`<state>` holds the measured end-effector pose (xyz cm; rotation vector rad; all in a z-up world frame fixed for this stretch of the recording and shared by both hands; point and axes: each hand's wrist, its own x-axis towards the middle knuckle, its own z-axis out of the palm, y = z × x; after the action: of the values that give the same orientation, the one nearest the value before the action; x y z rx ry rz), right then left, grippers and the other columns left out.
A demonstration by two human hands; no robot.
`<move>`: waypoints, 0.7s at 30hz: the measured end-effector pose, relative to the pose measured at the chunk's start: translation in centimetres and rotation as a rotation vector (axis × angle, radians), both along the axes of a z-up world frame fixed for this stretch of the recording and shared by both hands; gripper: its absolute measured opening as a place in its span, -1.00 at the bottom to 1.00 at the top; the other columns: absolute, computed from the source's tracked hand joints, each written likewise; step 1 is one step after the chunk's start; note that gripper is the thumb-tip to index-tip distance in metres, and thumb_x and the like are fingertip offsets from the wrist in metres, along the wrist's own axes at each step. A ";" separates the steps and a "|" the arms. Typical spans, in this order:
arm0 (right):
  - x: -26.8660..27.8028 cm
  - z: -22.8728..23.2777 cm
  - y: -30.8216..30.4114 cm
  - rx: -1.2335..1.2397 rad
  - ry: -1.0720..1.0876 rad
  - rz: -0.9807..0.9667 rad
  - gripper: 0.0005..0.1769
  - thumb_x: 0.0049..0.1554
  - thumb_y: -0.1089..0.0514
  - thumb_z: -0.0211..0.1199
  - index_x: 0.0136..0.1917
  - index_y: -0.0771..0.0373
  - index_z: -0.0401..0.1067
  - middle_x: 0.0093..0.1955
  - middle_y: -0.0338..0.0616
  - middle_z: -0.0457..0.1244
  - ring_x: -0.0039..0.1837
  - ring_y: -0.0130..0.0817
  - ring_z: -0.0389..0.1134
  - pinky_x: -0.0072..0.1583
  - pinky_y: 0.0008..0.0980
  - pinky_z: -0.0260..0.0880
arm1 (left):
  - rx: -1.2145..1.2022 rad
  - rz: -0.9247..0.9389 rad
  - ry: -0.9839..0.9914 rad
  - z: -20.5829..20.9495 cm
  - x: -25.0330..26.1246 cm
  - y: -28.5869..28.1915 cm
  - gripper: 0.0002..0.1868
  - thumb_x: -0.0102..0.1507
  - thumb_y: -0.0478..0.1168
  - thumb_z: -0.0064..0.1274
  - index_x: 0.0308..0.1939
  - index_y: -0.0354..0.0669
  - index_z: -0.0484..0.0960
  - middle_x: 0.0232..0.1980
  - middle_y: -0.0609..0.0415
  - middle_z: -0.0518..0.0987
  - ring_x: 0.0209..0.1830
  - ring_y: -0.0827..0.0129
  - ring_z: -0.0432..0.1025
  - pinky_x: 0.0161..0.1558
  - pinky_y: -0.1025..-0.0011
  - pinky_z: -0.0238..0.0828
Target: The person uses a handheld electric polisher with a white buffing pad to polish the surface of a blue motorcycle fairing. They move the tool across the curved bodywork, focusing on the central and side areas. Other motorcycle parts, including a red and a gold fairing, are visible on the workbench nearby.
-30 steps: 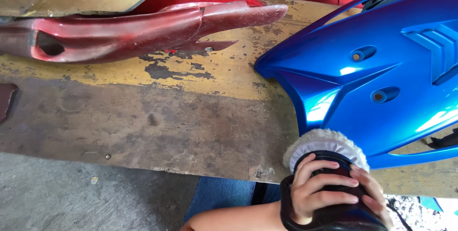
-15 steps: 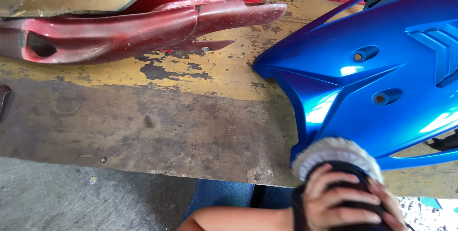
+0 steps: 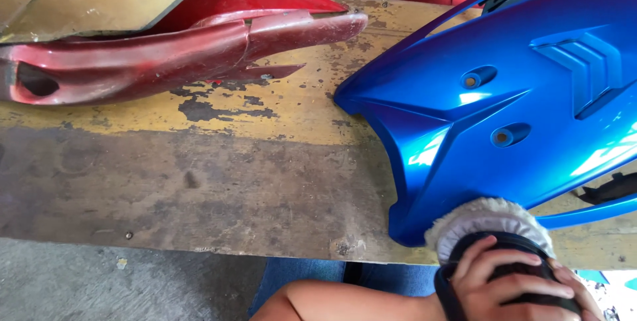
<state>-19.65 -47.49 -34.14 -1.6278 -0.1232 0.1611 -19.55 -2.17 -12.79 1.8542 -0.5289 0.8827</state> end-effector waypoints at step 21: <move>7.0 9.4 2.9 0.238 0.214 -0.319 -0.21 0.31 -0.16 -0.25 0.60 0.41 0.06 0.55 0.06 0.06 0.56 -0.15 0.07 0.58 -0.20 -0.10 | 0.071 -0.076 -0.009 3.6 3.5 -0.1 -0.71 0.36 -0.06 -0.02 0.12 0.44 0.67 0.21 0.50 0.62 0.32 0.50 0.44 0.46 0.34 0.22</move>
<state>-12.68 -44.57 -24.78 -1.3632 0.2711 0.0709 -16.06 -2.25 -9.23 1.8817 -0.6402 0.8315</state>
